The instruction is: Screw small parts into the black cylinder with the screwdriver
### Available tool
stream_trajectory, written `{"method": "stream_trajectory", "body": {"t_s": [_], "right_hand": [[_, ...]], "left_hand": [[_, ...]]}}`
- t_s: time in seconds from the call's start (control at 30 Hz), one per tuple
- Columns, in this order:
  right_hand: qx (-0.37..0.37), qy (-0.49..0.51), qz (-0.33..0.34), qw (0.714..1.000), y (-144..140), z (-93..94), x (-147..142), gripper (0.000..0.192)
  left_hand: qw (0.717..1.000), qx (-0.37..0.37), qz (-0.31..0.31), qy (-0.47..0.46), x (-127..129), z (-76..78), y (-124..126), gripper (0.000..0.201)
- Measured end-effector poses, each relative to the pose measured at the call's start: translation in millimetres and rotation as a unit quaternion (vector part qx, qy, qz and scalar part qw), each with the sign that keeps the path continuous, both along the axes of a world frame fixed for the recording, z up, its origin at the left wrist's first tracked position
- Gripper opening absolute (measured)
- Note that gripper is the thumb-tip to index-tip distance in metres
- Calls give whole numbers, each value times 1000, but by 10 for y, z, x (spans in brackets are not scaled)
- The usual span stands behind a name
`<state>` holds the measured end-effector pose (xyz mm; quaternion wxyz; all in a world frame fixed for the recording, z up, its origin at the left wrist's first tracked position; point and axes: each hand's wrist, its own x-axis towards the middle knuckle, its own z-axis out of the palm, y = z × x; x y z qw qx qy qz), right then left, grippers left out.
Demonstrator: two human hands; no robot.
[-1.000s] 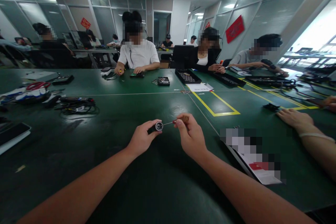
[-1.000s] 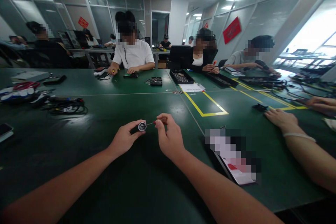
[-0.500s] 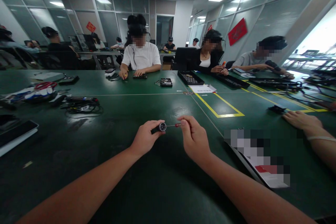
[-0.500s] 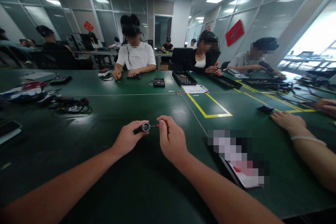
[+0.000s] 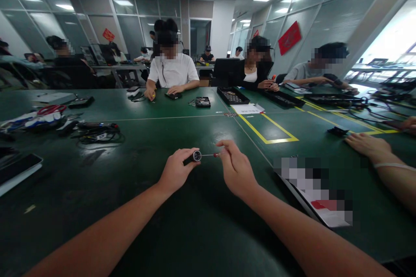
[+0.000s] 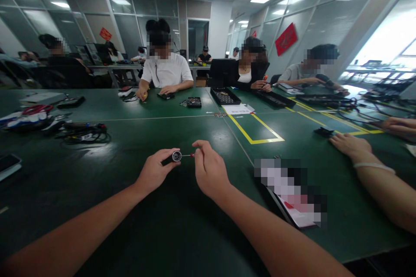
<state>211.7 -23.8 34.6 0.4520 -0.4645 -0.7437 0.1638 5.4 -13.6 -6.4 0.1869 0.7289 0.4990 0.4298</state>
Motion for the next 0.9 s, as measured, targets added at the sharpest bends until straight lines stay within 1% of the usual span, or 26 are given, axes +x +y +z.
{"method": "stream_trajectory", "body": {"t_s": [0.1, 0.2, 0.27, 0.33, 0.43, 0.53, 0.6, 0.63, 0.7, 0.73, 0.77, 0.8, 0.83, 0.9], "right_hand": [[-14, 8, 4, 1000, 14, 10, 5, 22], [-31, 6, -11, 999, 22, 23, 3, 27], [-49, 22, -13, 998, 20, 15, 1, 25], [-61, 61, -3, 996, 18, -7, -2, 21], [-58, 138, 10, 989, 37, -53, -18, 14], [-82, 217, 10, 973, 100, -94, -44, 19], [-120, 289, 5, 950, 164, -122, -59, 25], [-151, 340, 1, 928, 198, -138, -63, 27], [-225, 449, -2, 865, 259, -172, -65, 28], [-248, 477, 1, 843, 282, -187, -63, 27], [-251, 493, -5, 833, 298, -201, -60, 26], [-245, 497, -10, 832, 306, -211, -57, 25], [-231, 491, -15, 840, 307, -217, -54, 24], [-190, 456, -20, 869, 288, -215, -50, 24]], "left_hand": [[1000, 9, 13, 22, -7, 11, -3, 34], [999, 23, 20, 42, -9, 24, -5, 33], [998, 30, 19, 54, -5, 31, -4, 33], [997, 31, 17, 61, 2, 41, -4, 33], [998, 27, 24, 58, 13, 58, -12, 33], [998, 17, 31, 46, 19, 66, -28, 35], [999, 20, 19, 41, 21, 64, -36, 37], [999, 28, 11, 43, 22, 63, -37, 38], [998, 47, 0, 52, 22, 61, -32, 38], [997, 53, -1, 58, 22, 60, -28, 38], [997, 55, 3, 61, 21, 60, -23, 37], [997, 54, 7, 63, 19, 58, -19, 37], [997, 50, 10, 63, 18, 56, -15, 37], [997, 44, 14, 61, 14, 50, -13, 39]]}}
